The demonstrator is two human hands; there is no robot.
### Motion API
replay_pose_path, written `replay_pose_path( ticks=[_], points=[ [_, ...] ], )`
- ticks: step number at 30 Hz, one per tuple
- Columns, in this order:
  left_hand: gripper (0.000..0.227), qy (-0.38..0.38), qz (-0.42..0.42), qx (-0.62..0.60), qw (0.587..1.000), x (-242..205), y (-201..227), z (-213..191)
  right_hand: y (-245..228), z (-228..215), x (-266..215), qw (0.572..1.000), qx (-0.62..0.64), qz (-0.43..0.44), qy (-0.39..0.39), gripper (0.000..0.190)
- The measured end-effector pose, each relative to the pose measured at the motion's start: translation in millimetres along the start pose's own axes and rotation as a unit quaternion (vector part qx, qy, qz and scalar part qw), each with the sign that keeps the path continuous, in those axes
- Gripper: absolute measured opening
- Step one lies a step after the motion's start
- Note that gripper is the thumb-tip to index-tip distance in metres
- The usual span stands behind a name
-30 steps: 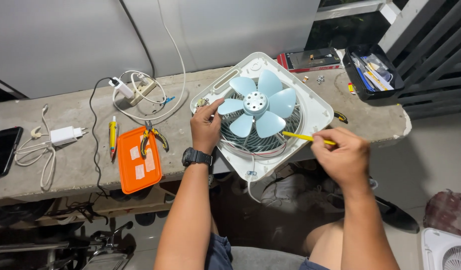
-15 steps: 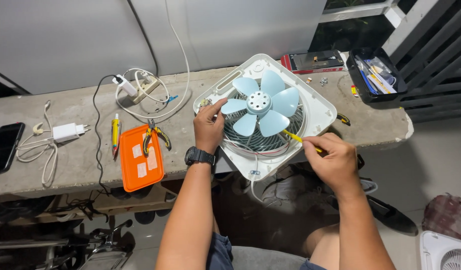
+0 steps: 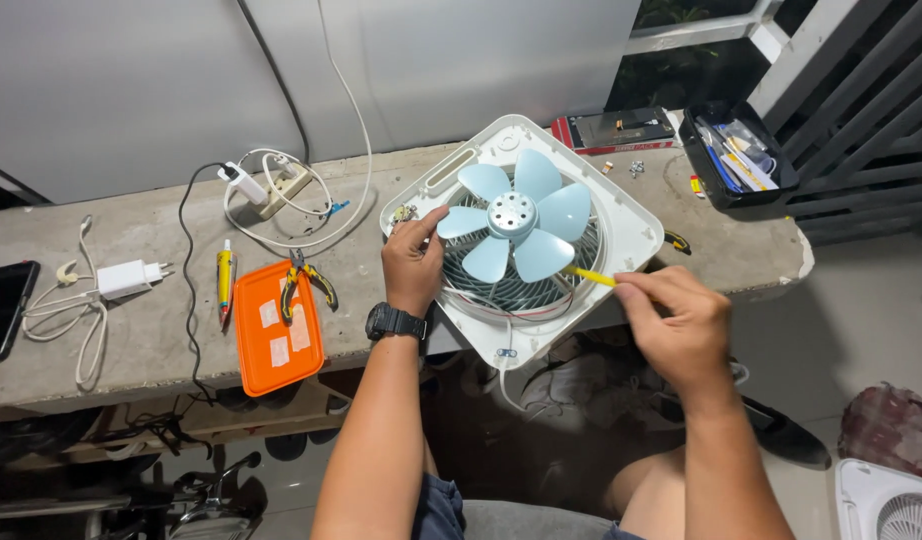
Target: The person uses a small tool to clean the blades of a portable fan and then removes the blade assembly from the housing.
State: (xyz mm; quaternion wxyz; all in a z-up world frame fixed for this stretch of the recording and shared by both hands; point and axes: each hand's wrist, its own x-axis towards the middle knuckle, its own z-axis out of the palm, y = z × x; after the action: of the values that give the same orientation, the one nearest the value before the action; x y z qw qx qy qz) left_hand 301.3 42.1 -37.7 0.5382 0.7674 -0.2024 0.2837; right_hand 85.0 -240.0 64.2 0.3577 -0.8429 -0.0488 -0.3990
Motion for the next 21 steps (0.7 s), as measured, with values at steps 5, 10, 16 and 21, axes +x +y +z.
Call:
replay_pose_path(
  ticks=[5,10,16,21],
  points=[
    [0.036,0.001,0.019,0.006,1.000,0.6,3.5,0.1,5.8,-5.8,-4.0,0.999,-0.021,0.021,-0.030,0.012],
    [0.037,0.009,0.022,0.003,1.000,0.8,5.3,0.2,9.6,4.4,-5.1,1.000,-0.031,-0.004,-0.003,0.014],
    [0.038,0.008,0.035,0.005,0.999,2.0,6.3,-0.6,-0.4,-7.6,0.0,0.998,-0.054,-0.008,-0.017,0.013],
    [0.039,0.010,0.043,0.002,0.999,1.1,7.2,0.8,4.9,4.8,-4.1,0.999,-0.038,-0.012,-0.030,0.011]
  ],
)
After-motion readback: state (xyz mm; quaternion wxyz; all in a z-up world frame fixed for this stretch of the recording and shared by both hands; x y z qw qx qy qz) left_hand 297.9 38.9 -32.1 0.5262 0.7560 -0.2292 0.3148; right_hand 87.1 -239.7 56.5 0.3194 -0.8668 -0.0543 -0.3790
